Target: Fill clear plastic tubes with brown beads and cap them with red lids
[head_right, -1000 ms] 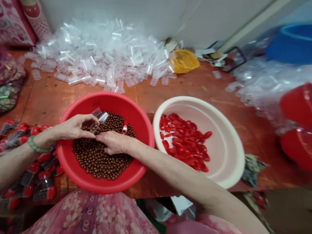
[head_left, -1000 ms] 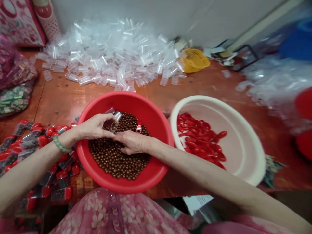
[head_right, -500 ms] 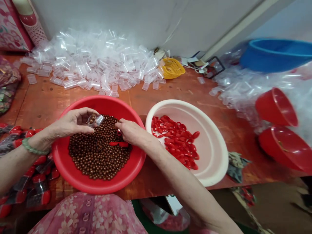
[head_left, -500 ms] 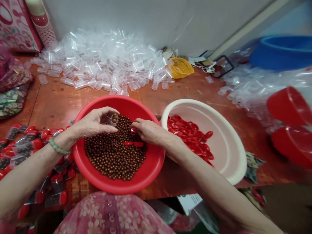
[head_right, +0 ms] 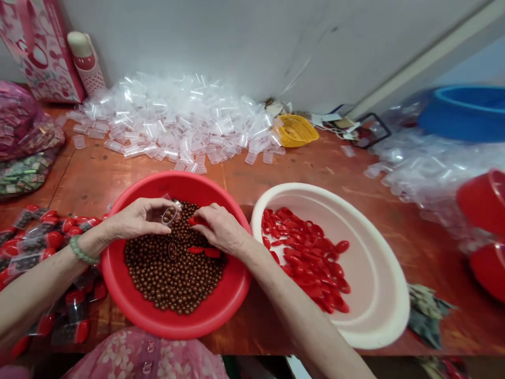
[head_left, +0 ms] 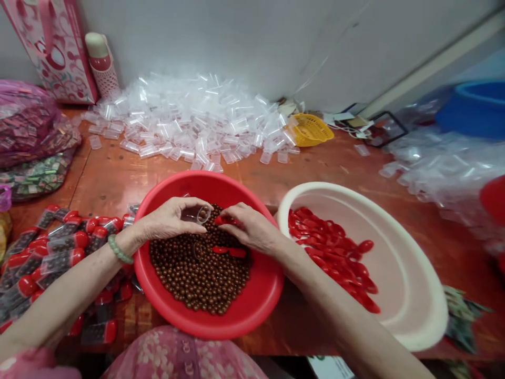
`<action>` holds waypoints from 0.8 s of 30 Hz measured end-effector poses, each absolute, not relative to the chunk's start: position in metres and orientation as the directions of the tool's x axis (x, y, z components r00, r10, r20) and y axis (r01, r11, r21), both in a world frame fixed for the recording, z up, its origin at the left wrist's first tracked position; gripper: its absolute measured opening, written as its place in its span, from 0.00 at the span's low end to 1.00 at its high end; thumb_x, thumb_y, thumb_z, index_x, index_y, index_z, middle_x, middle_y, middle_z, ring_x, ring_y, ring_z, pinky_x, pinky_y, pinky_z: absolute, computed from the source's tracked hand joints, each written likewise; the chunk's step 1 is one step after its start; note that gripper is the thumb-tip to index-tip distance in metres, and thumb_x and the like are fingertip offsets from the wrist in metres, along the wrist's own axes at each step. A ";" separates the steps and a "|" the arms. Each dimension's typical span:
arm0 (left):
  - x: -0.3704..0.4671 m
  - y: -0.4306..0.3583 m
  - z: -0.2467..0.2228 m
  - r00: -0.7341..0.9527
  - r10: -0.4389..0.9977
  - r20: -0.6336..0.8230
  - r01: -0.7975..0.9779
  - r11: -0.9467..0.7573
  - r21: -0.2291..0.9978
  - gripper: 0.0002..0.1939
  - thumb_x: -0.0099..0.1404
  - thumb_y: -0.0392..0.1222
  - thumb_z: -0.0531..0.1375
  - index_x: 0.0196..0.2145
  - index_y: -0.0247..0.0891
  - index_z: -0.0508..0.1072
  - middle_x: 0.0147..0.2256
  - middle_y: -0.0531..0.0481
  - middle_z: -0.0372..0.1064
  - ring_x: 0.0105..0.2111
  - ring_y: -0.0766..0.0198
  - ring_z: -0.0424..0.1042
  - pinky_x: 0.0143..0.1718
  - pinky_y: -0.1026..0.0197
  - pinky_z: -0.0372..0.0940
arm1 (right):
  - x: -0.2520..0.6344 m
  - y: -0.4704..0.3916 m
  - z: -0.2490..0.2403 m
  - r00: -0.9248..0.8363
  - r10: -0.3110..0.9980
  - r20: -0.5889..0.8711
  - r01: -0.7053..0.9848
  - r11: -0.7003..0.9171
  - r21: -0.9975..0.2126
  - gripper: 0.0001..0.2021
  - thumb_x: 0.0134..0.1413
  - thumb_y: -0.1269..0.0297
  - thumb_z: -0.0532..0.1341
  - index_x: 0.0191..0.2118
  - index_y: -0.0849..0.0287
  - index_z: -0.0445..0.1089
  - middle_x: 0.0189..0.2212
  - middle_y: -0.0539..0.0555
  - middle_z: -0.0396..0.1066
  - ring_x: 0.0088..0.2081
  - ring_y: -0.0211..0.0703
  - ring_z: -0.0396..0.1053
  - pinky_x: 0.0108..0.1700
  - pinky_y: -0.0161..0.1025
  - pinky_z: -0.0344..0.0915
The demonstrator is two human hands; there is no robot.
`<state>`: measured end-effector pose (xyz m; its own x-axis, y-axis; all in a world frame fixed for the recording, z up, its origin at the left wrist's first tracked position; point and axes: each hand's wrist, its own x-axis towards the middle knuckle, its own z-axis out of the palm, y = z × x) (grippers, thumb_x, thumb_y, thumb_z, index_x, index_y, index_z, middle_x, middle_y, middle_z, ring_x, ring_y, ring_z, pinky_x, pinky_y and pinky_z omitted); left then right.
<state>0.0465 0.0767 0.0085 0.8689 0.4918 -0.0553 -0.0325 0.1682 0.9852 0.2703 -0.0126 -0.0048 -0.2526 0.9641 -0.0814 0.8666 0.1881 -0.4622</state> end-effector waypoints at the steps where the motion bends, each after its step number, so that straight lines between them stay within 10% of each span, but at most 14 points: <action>1: 0.045 0.077 0.007 0.869 0.493 -0.053 -0.045 0.184 0.982 0.22 0.52 0.34 0.68 0.46 0.36 0.73 0.45 0.47 0.73 0.46 0.62 0.71 0.54 0.53 0.61 | 0.268 -0.014 -0.002 -0.198 0.980 -0.035 0.794 0.139 -0.592 0.07 0.60 0.62 0.57 0.40 0.59 0.68 0.37 0.57 0.73 0.41 0.47 0.69 0.45 0.43 0.65; 7: 0.041 0.080 0.005 0.860 0.501 -0.096 -0.041 0.257 0.965 0.25 0.56 0.38 0.67 0.52 0.38 0.72 0.48 0.45 0.73 0.49 0.60 0.70 0.55 0.52 0.60 | 0.250 -0.017 0.003 0.039 0.998 0.040 0.280 0.027 -0.960 0.09 0.59 0.57 0.59 0.42 0.56 0.67 0.26 0.48 0.69 0.28 0.38 0.69 0.32 0.36 0.67; 24: 0.039 0.079 0.003 0.860 0.506 -0.064 -0.083 0.263 0.961 0.17 0.57 0.44 0.67 0.42 0.34 0.74 0.39 0.47 0.73 0.39 0.65 0.69 0.46 0.59 0.62 | 0.224 0.022 0.029 -0.096 0.908 0.408 0.433 0.407 -0.804 0.10 0.56 0.68 0.63 0.43 0.53 0.76 0.36 0.52 0.77 0.39 0.41 0.74 0.42 0.40 0.72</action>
